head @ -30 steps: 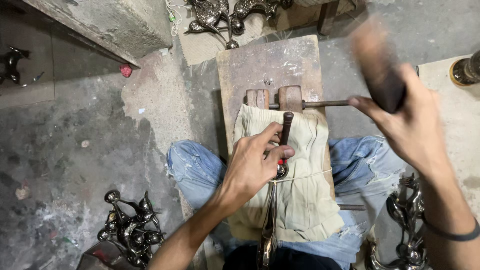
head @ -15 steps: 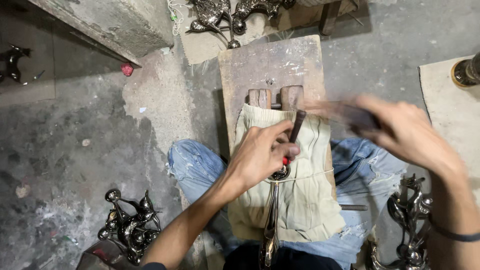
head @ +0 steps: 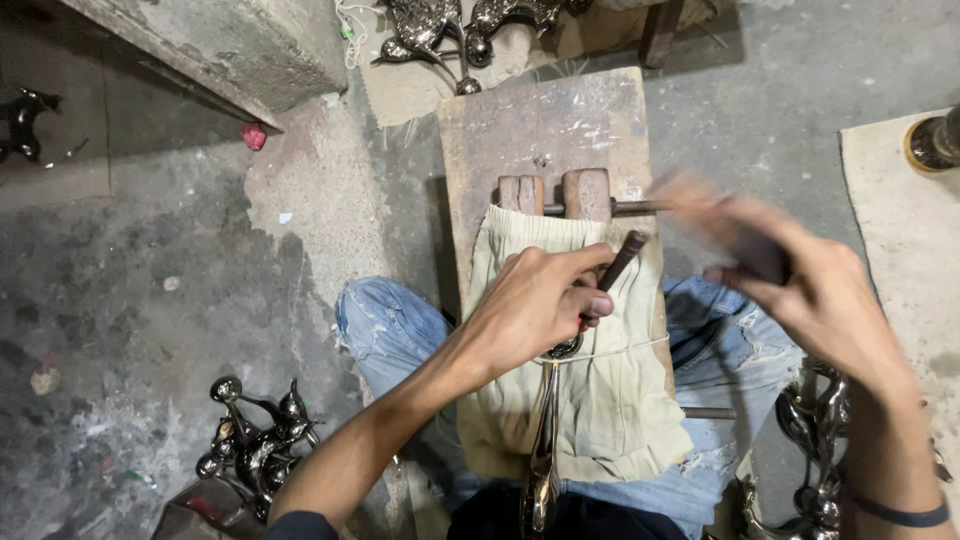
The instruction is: The person holds a metal rod against a metal object clamped in a vise and repeatedly strikes it with a wooden mallet to shape the metal. The person adjusts the rod's position and continues hammering throughout the clip.
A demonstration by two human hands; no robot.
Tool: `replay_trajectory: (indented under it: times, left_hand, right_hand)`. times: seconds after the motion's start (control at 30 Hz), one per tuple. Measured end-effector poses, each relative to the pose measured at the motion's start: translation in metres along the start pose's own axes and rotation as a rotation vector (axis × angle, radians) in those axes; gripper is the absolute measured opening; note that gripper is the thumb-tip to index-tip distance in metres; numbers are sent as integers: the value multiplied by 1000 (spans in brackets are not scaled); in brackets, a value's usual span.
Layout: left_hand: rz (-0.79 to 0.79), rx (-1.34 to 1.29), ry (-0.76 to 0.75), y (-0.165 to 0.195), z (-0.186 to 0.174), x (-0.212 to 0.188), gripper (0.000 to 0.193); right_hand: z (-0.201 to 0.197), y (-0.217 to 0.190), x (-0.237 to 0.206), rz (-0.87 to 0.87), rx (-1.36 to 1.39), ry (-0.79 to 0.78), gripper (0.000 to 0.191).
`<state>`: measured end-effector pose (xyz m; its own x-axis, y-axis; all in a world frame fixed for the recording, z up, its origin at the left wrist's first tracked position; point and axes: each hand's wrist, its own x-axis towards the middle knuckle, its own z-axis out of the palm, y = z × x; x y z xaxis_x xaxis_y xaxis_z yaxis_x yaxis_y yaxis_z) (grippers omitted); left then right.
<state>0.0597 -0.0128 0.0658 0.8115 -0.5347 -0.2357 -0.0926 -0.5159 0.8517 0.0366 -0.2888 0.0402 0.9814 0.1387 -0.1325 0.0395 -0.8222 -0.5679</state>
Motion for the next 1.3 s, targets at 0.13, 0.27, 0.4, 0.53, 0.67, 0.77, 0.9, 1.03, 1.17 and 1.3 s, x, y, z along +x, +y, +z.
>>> replay_trajectory:
  times: [0.13,0.27,0.4,0.53,0.67,0.77,0.9,1.03,1.17,1.3]
  left_hand:
    - [23,-14,-56,-1,5,4,38]
    - [-45,-43,-64,-5,10,1,38]
    - [73,47,-31,-7,15,-5,45]
    - [-2,-24,-31,-10,11,-9,39]
    - [4,-144,-64,-16,5,5,31]
    - [69,-101,-119,-24,0,14,31]
    - [126,-88,-191,-28,0,26,39]
    - [62,-107,-264,-23,-1,30,46]
    - [15,-87,-324,-17,-2,32,44]
    - [16,-78,-307,-17,-1,32,45]
  right_hand:
    - [8,-1,-6,-13,56,96,70]
    - [10,2,-14,90,603,334,61]
    - [1,8,-23,-94,-52,240,61]
    - [-1,10,-27,-163,51,236,52]
    - [9,6,-35,-140,-55,164,72]
    - [19,2,-40,212,209,207,57]
    - [18,1,-38,129,114,299,56]
    - [7,2,-32,-51,-249,369,57]
    - [11,0,-27,210,141,342,63]
    - [18,-3,-18,-122,146,218,60]
